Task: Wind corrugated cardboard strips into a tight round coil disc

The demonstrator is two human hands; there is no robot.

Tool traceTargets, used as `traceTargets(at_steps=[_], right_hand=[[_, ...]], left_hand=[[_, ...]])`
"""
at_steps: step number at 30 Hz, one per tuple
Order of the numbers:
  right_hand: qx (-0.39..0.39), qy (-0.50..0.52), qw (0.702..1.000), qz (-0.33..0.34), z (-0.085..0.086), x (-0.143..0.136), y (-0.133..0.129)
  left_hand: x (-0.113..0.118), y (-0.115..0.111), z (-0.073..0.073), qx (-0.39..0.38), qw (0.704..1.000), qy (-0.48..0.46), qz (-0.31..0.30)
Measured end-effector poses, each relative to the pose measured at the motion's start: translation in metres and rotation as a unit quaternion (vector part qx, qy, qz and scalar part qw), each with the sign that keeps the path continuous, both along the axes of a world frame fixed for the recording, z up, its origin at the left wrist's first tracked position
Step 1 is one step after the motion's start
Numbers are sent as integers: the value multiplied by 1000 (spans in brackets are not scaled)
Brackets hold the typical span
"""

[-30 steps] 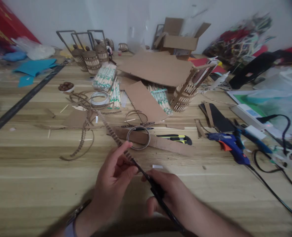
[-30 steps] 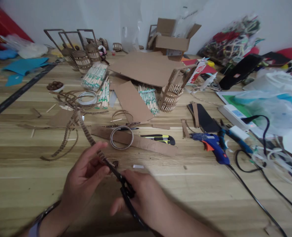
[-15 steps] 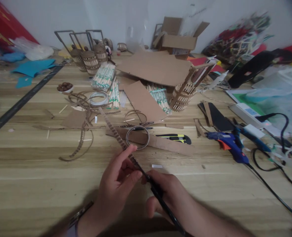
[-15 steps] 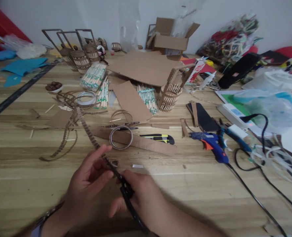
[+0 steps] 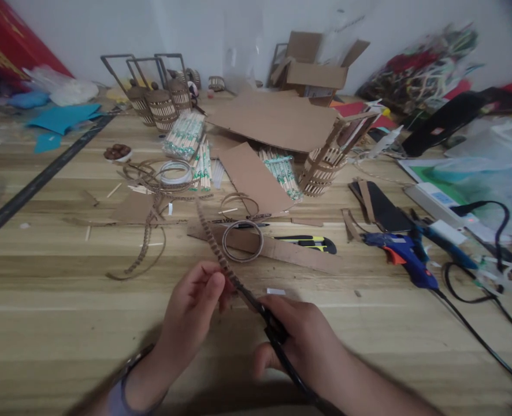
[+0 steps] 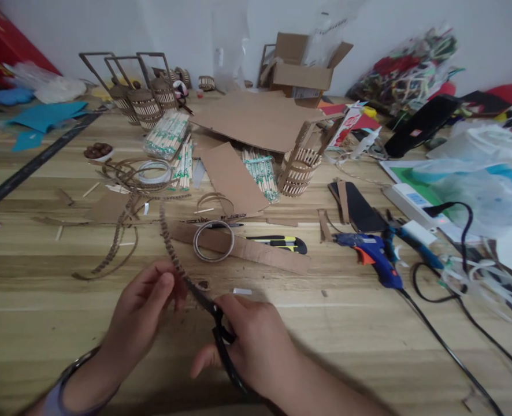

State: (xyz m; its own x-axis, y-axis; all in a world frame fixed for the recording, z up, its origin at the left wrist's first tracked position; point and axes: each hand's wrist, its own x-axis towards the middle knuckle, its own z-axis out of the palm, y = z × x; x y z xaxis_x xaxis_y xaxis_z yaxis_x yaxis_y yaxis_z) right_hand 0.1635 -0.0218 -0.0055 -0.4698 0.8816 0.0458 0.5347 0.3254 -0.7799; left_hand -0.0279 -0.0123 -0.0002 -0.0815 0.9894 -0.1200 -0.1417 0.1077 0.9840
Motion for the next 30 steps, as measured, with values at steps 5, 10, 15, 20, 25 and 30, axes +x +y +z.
traceTargets(at_steps=[5, 10, 15, 20, 25, 30], right_hand=[[31, -28, 999, -3, -1, 0, 2], [3, -34, 999, 0, 2, 0, 2], [-13, -34, 999, 9, 6, 0, 1], [-56, -20, 998, 12, 4, 0, -3], [-46, -11, 999, 11, 0, 0, -6], [-14, -27, 999, 18, -2, -1, -6]], left_hand=[[1, -1, -1, -28, 1000, 5, -4], [8, -4, -4, -19, 1000, -3, -20], [12, -7, -4, -4, 1000, 6, -15], [14, -10, -1, -2, 1000, 18, -9], [15, -8, 0, -10, 1000, -14, -19], [12, -5, -3, -30, 997, -71, -19]])
